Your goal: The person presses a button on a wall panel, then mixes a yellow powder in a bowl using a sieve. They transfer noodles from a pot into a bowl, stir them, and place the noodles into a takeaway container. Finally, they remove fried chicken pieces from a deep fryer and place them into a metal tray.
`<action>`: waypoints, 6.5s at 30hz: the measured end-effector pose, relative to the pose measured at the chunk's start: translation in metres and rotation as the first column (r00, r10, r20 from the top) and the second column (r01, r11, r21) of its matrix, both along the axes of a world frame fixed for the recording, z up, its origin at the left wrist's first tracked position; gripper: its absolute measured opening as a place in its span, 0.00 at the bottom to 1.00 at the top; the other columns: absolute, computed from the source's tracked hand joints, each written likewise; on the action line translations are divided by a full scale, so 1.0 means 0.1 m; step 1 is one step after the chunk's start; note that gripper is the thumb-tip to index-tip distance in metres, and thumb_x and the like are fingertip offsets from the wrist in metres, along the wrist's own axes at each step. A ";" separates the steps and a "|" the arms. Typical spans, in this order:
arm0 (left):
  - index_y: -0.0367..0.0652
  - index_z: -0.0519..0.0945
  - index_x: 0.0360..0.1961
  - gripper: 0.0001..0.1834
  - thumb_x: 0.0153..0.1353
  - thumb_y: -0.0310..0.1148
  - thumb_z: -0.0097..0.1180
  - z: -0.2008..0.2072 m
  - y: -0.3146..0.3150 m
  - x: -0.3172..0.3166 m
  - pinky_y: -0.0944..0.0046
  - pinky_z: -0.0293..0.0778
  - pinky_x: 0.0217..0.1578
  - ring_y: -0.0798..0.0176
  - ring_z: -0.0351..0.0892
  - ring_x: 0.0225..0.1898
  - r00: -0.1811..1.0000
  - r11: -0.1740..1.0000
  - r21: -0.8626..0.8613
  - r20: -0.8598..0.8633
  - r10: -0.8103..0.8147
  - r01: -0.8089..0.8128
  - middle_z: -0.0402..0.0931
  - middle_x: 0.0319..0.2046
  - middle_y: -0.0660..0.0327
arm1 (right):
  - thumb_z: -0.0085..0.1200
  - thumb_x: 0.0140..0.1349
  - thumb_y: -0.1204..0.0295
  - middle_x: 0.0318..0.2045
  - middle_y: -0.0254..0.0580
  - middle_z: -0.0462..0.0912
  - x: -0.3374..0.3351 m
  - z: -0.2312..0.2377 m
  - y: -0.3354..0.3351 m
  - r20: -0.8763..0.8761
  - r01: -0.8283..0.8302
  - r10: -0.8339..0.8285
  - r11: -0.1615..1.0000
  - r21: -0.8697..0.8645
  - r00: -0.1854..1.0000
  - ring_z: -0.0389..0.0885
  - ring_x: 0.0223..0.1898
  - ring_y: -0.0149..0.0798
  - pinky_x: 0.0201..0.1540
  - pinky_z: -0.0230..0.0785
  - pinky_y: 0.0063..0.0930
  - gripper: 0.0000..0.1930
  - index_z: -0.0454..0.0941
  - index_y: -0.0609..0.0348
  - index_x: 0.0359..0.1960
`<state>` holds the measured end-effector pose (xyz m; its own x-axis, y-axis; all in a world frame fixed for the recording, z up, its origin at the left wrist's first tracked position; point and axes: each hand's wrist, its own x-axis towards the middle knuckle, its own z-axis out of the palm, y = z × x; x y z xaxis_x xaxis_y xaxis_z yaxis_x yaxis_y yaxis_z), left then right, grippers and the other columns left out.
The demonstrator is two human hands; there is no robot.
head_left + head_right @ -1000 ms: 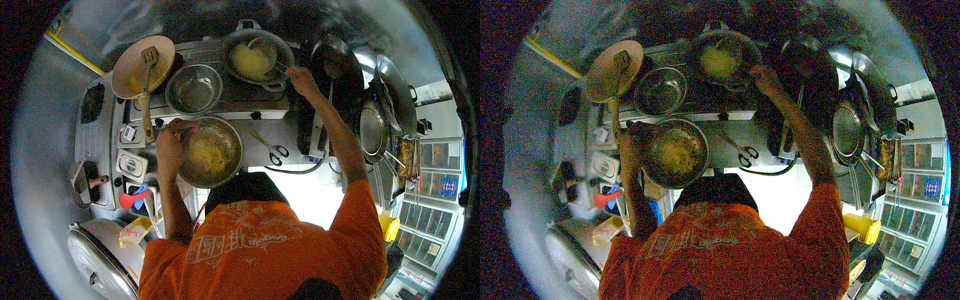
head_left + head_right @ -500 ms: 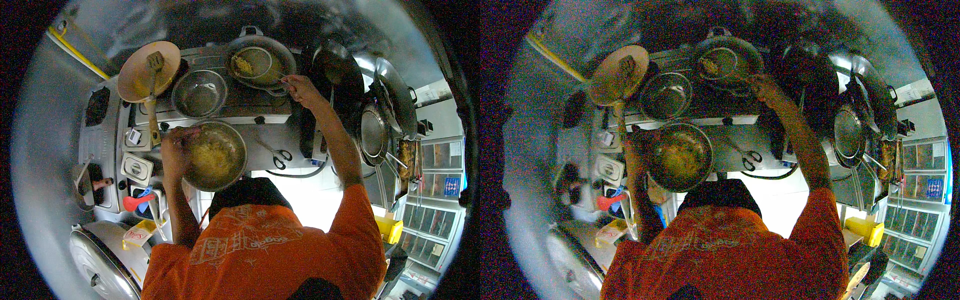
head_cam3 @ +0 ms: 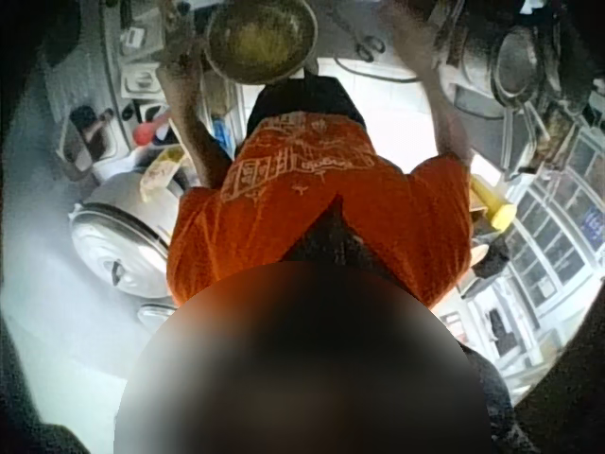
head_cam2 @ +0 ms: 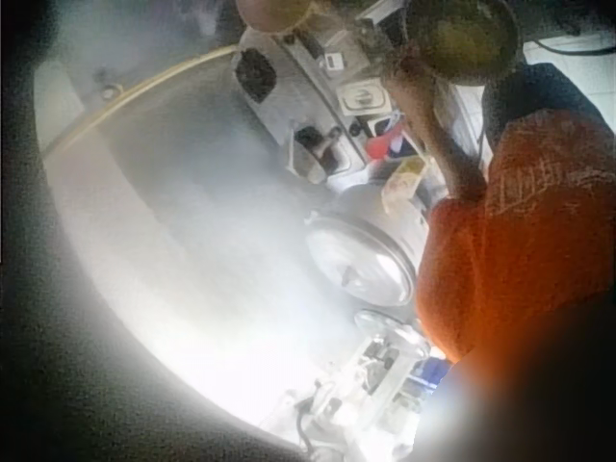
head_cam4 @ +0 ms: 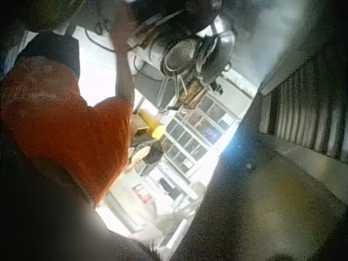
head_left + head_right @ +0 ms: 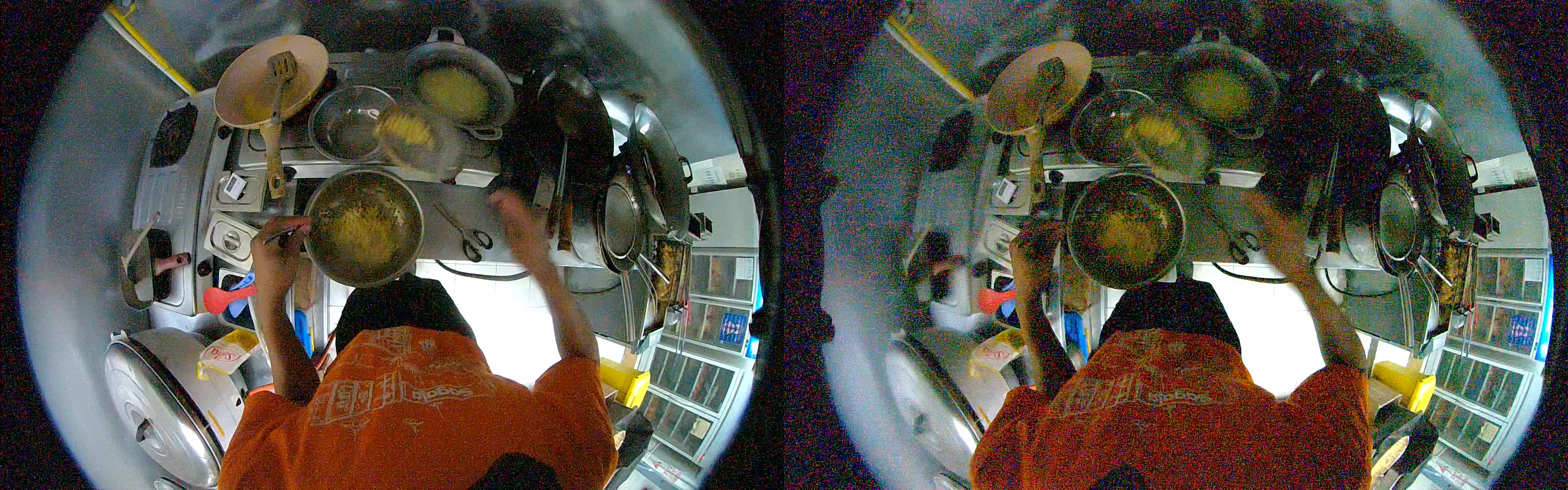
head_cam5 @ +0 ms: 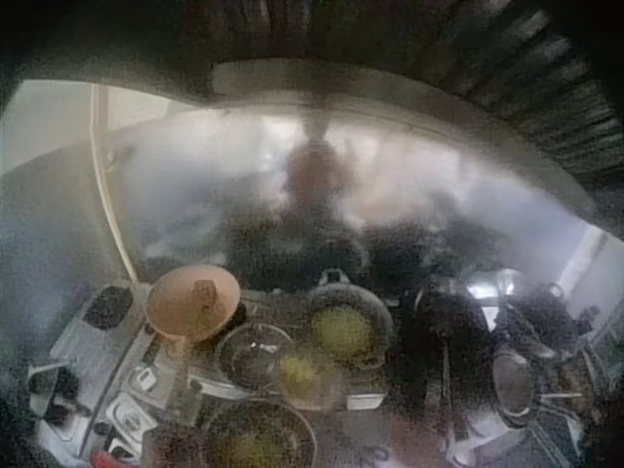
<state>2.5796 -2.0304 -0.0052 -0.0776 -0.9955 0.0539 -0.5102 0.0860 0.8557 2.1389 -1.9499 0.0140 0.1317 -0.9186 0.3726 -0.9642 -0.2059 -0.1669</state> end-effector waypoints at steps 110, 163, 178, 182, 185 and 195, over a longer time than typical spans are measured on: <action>0.42 0.71 0.30 0.07 0.58 0.18 0.53 -1.54 9.93 -1.24 0.73 0.64 0.30 0.78 0.65 0.29 -0.378 -0.229 0.327 -0.532 0.758 -0.917 0.71 0.27 0.71 | 0.53 0.62 0.73 0.34 0.61 0.86 3.60 -1.61 6.63 0.420 -0.551 0.854 -0.519 0.654 -0.306 0.86 0.43 0.61 0.47 0.79 0.55 0.11 0.88 0.60 0.38; 0.45 0.66 0.25 0.11 0.58 0.21 0.55 -1.00 21.42 2.90 0.70 0.55 0.24 0.77 0.56 0.25 -0.785 -0.957 0.281 -0.607 -0.121 -0.071 0.59 0.23 0.73 | 0.57 0.59 0.74 0.34 0.56 0.87 9.72 -0.75 20.12 0.222 0.137 -0.025 -0.851 0.506 -0.975 0.88 0.39 0.63 0.44 0.82 0.53 0.07 0.87 0.59 0.34; 0.43 0.71 0.29 0.07 0.59 0.22 0.57 -0.97 26.19 5.82 0.72 0.61 0.30 0.76 0.61 0.27 -0.735 -0.976 0.211 -0.670 -0.107 -0.050 0.66 0.26 0.72 | 0.56 0.58 0.72 0.30 0.53 0.88 12.44 -0.75 25.07 -0.146 -0.126 0.078 -0.926 0.356 -0.986 0.90 0.33 0.53 0.35 0.83 0.48 0.06 0.86 0.57 0.29; 0.44 0.71 0.30 0.07 0.60 0.21 0.56 -1.17 27.41 6.23 0.72 0.62 0.30 0.77 0.62 0.28 -0.673 -0.971 0.229 -0.729 -0.123 -0.071 0.67 0.27 0.72 | 0.56 0.57 0.74 0.32 0.53 0.87 13.10 -0.73 25.97 -0.199 -0.280 0.217 -0.880 0.383 -0.956 0.90 0.38 0.52 0.39 0.83 0.47 0.07 0.86 0.60 0.32; 0.44 0.71 0.30 0.07 0.60 0.21 0.55 -1.29 28.21 6.65 0.72 0.62 0.30 0.78 0.62 0.28 -0.655 -0.971 0.228 -0.744 -0.130 -0.066 0.67 0.26 0.72 | 0.55 0.59 0.74 0.32 0.55 0.87 13.29 -0.94 26.72 0.062 0.082 -0.057 -0.803 0.590 -0.997 0.89 0.39 0.55 0.40 0.82 0.49 0.07 0.84 0.60 0.33; 0.44 0.69 0.29 0.08 0.61 0.22 0.56 -1.95 31.04 7.79 0.70 0.62 0.29 0.76 0.62 0.28 -0.727 -0.915 0.310 -0.686 -0.027 -0.258 0.65 0.26 0.72 | 0.54 0.60 0.73 0.30 0.61 0.86 14.51 -1.91 29.35 0.012 -0.269 0.334 -0.778 0.567 -0.942 0.87 0.37 0.62 0.42 0.80 0.56 0.07 0.85 0.61 0.33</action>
